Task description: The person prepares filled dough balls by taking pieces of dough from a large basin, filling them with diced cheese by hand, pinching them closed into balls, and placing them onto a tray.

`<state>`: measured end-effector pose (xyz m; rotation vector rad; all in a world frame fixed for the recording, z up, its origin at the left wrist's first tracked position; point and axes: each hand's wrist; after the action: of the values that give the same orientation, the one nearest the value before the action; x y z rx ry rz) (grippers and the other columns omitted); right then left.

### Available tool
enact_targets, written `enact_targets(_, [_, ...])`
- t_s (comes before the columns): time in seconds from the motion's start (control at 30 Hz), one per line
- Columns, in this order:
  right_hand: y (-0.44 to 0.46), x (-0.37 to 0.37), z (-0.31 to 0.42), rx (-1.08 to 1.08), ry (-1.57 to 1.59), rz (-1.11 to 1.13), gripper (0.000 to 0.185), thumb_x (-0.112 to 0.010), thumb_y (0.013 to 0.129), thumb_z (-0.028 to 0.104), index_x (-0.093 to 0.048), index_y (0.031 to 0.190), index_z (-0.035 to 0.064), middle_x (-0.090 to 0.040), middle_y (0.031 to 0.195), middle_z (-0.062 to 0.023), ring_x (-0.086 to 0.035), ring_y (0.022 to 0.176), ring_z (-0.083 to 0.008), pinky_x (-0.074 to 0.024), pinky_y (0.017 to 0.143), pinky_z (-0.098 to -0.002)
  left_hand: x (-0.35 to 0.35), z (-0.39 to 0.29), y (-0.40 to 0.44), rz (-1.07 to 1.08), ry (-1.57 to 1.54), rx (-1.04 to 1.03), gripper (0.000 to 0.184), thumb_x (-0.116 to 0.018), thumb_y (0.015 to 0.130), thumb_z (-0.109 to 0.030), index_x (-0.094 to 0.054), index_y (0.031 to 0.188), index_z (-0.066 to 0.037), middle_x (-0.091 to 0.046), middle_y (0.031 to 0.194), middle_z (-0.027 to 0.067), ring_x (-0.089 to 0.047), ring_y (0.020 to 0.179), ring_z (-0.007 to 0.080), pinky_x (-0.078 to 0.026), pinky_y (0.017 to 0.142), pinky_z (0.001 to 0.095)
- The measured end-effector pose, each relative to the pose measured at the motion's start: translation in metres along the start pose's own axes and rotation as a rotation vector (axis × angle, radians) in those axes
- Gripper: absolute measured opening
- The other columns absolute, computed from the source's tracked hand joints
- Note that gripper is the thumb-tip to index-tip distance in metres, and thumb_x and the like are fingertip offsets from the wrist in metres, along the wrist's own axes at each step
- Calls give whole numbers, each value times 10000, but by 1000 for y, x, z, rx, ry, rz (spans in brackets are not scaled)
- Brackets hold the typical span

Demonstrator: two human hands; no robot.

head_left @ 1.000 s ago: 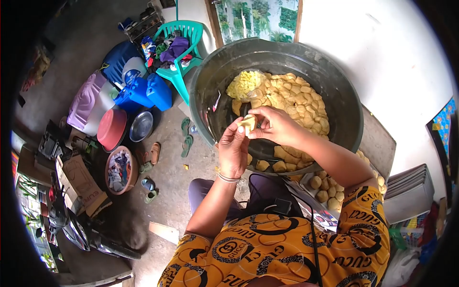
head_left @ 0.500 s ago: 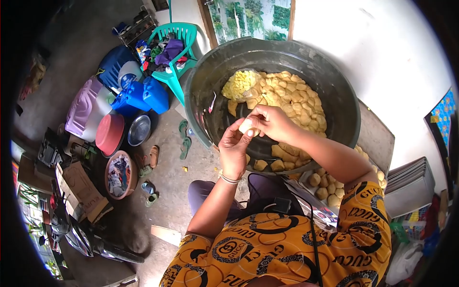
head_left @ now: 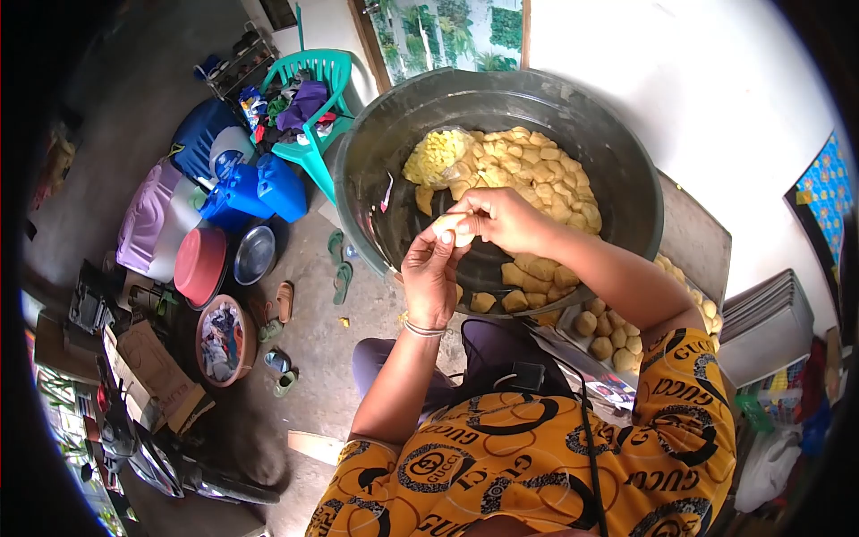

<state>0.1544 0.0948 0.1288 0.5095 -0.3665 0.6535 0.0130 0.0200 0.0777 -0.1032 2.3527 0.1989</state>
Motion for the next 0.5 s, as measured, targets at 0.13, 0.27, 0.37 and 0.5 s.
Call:
enact_targets(0.13, [-2, 14, -1, -236, 69, 74, 213, -570, 911, 199, -606, 962, -5, -619, 750, -24, -548, 611, -75, -450, 542, -228, -2, 1, -6, 31, -23, 92, 267, -597, 885, -105, -551, 1117, 20, -632, 1014, 100, -633, 858, 164, -539, 790, 278])
enact_targets(0.27, [-12, 11, 3, -266, 228, 30, 246, -579, 905, 208, -615, 1008, -12, -631, 752, -34, -557, 602, -84, -466, 592, -243, 6, 6, -4, 41, 77, 50, 238, -626, 863, -97, -560, 1064, 12, -637, 978, 100, -634, 813, 164, -537, 747, 263])
enact_targets(0.37, [-21, 6, -16, -135, 179, -35, 222, -588, 894, 164, -616, 1008, -25, -635, 760, -42, -559, 593, -84, -472, 582, -240, -6, 11, -3, 23, 224, -50, 189, -659, 828, -37, -554, 978, 10, -636, 896, 80, -609, 736, 128, -528, 660, 247])
enact_targets(0.5, [-53, 27, -1, -237, 100, -72, 183, -561, 901, 97, -602, 1027, -29, -630, 811, -48, -592, 671, -94, -501, 589, -239, -27, 24, -5, 116, 402, -152, 179, -676, 816, -26, -536, 925, -1, -611, 817, 49, -558, 663, 82, -487, 581, 220])
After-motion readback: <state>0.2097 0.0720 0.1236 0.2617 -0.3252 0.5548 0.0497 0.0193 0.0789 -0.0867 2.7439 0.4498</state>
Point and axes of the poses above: each hand's wrist, its own y-axis towards the middle knuckle, its own x-axis out of the back of the hand, z = x × y
